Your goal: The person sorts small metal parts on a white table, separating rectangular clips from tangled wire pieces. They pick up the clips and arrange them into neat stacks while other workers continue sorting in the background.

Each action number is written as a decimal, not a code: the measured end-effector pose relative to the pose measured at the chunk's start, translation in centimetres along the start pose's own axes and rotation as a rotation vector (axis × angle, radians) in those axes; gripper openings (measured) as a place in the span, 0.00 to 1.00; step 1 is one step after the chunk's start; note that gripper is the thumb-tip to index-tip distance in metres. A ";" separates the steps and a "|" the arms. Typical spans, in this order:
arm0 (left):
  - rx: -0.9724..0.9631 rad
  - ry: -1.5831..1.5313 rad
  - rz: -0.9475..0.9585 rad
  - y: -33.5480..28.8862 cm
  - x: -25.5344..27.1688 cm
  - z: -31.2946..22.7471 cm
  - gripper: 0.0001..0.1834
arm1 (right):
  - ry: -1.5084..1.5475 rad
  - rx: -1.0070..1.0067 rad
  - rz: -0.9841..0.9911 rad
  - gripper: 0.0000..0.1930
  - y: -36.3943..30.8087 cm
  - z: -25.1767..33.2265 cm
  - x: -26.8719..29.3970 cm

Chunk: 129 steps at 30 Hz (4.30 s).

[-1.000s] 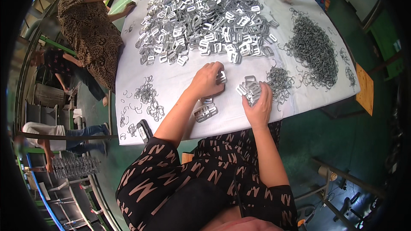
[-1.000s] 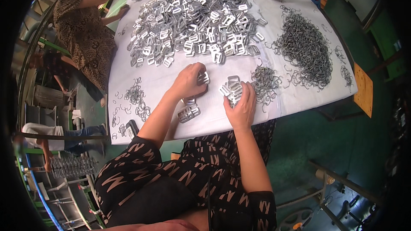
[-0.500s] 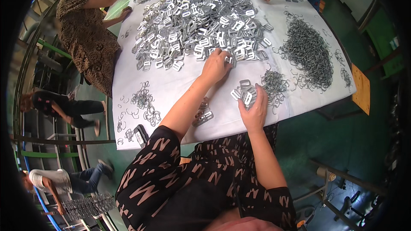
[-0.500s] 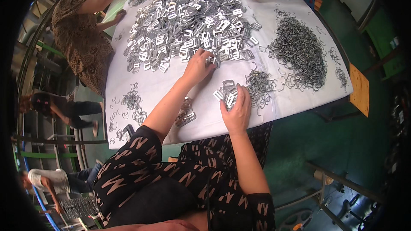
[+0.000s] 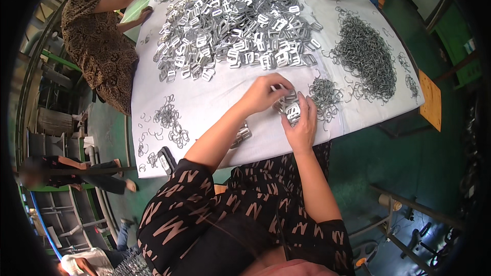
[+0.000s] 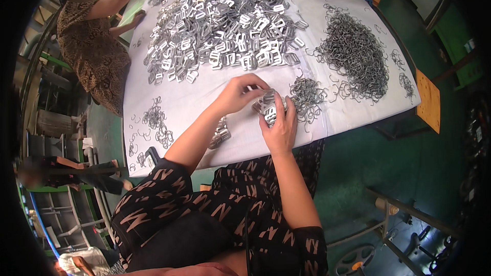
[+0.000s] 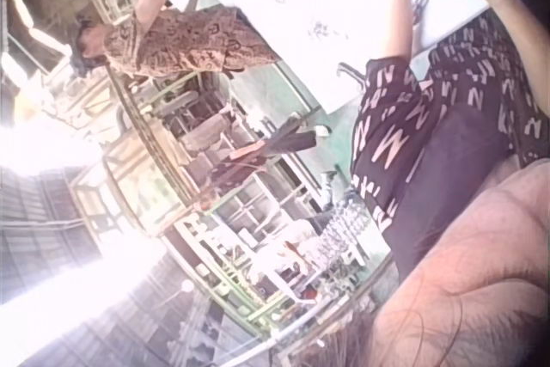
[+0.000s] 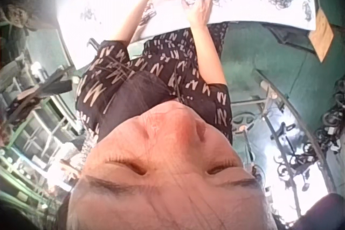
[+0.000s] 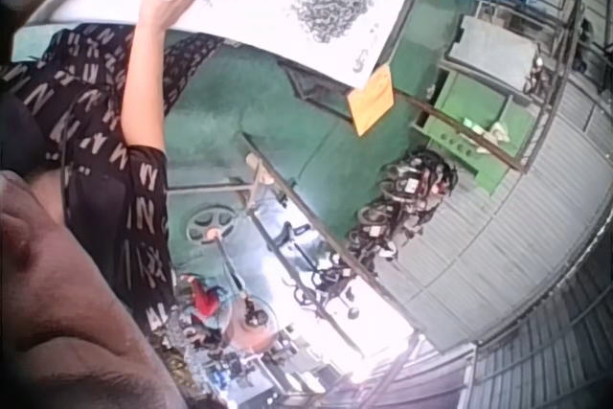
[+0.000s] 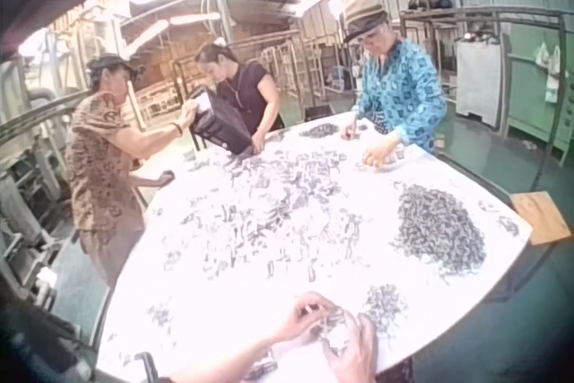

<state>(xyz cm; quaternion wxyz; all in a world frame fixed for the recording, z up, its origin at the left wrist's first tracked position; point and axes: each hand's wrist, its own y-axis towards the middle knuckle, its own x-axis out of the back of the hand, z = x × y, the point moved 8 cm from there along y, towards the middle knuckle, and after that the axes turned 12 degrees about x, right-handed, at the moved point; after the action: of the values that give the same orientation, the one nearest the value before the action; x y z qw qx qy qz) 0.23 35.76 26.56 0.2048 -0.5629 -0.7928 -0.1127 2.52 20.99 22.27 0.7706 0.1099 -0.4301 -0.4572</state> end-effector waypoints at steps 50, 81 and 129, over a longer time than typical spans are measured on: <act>0.052 0.681 -0.513 -14.2 1.4 4.9 0.21 | -0.095 0.034 0.051 0.32 -0.6 0.3 -0.4; 0.095 0.696 -0.707 -14.8 3.1 5.1 0.10 | -0.093 0.032 0.051 0.29 -0.7 0.1 -0.4; 0.665 -0.038 -0.672 17.1 41.1 10.7 0.42 | -0.114 0.061 0.085 0.28 -0.2 0.9 -0.1</act>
<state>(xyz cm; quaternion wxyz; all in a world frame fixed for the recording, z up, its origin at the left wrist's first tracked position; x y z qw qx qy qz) 2.55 80.70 34.72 0.3115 -0.1812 -0.9277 0.0978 1.65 21.16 22.66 0.7601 0.0888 -0.4912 -0.4161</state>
